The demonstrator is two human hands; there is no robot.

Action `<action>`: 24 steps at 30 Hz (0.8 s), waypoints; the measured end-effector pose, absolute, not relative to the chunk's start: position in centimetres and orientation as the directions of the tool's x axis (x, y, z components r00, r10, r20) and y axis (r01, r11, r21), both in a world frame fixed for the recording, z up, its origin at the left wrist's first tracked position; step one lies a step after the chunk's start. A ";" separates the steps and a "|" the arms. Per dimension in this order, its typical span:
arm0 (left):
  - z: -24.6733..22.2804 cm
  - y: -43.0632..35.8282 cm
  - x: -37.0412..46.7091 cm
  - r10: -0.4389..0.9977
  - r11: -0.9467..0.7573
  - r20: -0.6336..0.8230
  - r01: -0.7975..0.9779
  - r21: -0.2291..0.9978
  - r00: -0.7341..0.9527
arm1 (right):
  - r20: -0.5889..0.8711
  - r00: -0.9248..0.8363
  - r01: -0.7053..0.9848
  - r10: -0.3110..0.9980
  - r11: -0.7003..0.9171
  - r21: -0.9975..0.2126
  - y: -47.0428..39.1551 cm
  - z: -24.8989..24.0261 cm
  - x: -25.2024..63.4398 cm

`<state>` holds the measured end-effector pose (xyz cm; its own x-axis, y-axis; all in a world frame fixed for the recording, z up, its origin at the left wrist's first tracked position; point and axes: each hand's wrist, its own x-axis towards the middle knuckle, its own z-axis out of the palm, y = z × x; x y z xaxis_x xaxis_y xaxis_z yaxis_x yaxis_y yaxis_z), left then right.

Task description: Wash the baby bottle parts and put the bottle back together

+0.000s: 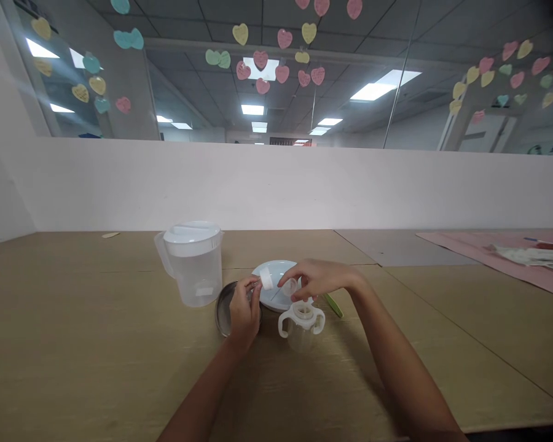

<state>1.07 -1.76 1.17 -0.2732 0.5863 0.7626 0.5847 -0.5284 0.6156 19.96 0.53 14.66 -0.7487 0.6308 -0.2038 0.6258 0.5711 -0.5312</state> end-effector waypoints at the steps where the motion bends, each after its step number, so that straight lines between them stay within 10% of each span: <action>1: 1.1 -1.8 1.1 0.592 -0.526 0.761 0.588 0.615 -0.266 | -0.181 -0.743 0.634 0.644 0.591 -0.499 0.4 14.7 19.9; 10: 1.1 -2.1 1.1 0.577 -0.517 0.781 0.633 0.576 -0.239 | -0.120 -0.637 0.764 0.761 0.604 -0.226 -0.2 14.8 19.7; 24: 1.0 -2.0 1.2 0.446 -0.595 0.892 0.720 0.356 -0.072 | -0.129 -0.616 0.783 0.777 0.586 -0.208 0.2 14.2 19.4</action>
